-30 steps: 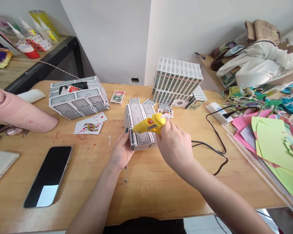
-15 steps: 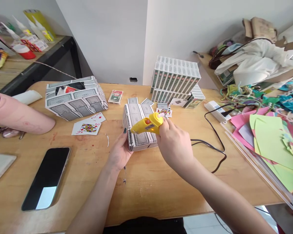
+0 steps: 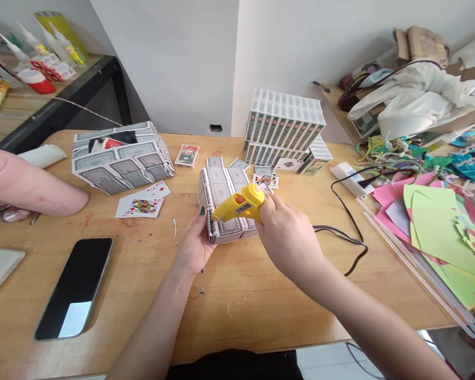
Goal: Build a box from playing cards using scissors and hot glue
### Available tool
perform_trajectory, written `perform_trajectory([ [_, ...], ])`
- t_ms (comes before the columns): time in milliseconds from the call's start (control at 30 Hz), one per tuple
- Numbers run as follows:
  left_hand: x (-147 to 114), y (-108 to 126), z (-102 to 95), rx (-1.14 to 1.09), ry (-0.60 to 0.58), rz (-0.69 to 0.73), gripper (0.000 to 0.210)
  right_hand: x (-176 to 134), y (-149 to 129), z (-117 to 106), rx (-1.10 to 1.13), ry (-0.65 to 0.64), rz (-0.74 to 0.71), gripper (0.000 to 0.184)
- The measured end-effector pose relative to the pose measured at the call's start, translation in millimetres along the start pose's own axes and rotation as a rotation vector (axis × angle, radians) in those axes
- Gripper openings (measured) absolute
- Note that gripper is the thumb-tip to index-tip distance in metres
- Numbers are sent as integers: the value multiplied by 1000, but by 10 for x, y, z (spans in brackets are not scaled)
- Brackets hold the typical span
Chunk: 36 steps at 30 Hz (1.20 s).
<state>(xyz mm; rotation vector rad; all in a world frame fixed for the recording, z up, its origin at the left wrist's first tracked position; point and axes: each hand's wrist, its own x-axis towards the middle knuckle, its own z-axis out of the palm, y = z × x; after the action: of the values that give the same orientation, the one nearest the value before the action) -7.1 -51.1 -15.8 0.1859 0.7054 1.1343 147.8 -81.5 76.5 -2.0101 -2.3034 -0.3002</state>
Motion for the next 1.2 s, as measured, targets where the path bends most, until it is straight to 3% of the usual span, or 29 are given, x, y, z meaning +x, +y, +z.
perform_trajectory([
  [300,-13,-5,15,25,-20,-2,21,44,12,13,37,148,-5,22],
  [533,-20,0,15,34,-44,5,20,88,3,-46,-9,46,-16,14],
  [1200,-16,13,0,42,-43,22,18,124,-19,-191,-74,-70,-39,11],
])
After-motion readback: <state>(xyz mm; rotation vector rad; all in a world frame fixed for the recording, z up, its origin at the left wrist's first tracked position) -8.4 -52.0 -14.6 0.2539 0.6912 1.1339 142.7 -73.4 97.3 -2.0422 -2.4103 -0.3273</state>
